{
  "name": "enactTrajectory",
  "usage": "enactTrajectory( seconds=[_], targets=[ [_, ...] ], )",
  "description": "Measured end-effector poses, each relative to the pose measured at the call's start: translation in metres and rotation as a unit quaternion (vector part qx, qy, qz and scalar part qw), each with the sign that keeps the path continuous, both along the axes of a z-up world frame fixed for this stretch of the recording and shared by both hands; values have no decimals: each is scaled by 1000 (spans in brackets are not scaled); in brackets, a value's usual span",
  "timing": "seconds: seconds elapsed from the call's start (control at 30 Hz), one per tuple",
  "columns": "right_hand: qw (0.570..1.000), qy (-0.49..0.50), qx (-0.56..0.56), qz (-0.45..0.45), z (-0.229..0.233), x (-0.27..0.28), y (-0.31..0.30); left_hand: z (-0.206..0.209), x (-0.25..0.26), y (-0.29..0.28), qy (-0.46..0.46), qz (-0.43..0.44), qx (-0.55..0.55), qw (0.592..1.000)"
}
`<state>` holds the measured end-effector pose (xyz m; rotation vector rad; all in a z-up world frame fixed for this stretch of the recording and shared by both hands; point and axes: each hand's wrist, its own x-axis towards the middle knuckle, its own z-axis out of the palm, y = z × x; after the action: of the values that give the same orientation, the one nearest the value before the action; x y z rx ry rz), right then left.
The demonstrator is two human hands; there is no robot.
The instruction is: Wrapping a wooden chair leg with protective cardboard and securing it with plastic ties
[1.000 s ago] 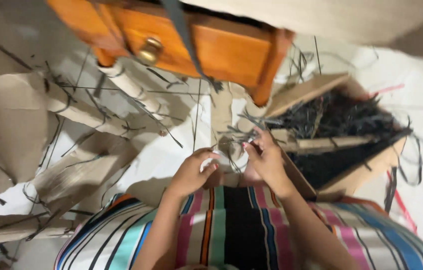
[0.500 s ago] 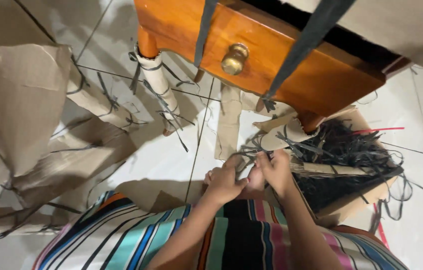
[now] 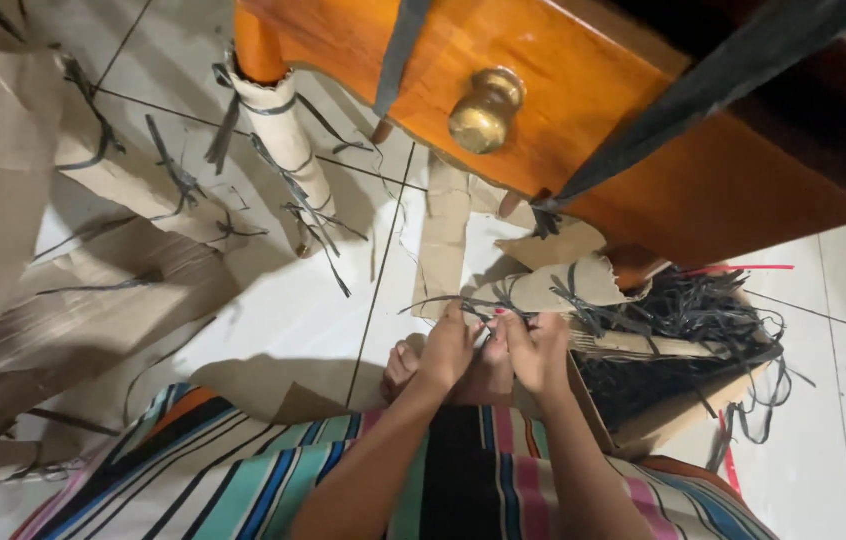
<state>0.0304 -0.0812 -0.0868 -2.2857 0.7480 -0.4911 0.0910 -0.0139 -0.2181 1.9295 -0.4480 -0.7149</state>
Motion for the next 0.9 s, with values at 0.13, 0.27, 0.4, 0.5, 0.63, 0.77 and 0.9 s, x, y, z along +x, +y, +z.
enactTrajectory(
  seconds=[0.13,0.27,0.4,0.5,0.63,0.77,0.9],
  targets=[
    [1000,0,-8,-2,-7,5,2,13,8,9,4,-5,12,1000],
    [975,-149,145,83,-16,16,5,21,25,20,6,-8,48,999],
    [949,-242,96,179,7,37,27,39,42,41,-12,8,30,999],
    [955,-224,103,165,-4,50,37,8,57,40,-56,28,43,997],
    [949,-251,72,177,6,61,52,15,67,54,-28,37,32,998],
    [955,-221,83,177,6,61,47,19,68,61,-22,47,-42,998],
    [947,-116,201,221,1,43,34,24,77,76,22,24,-47,998]
  ],
)
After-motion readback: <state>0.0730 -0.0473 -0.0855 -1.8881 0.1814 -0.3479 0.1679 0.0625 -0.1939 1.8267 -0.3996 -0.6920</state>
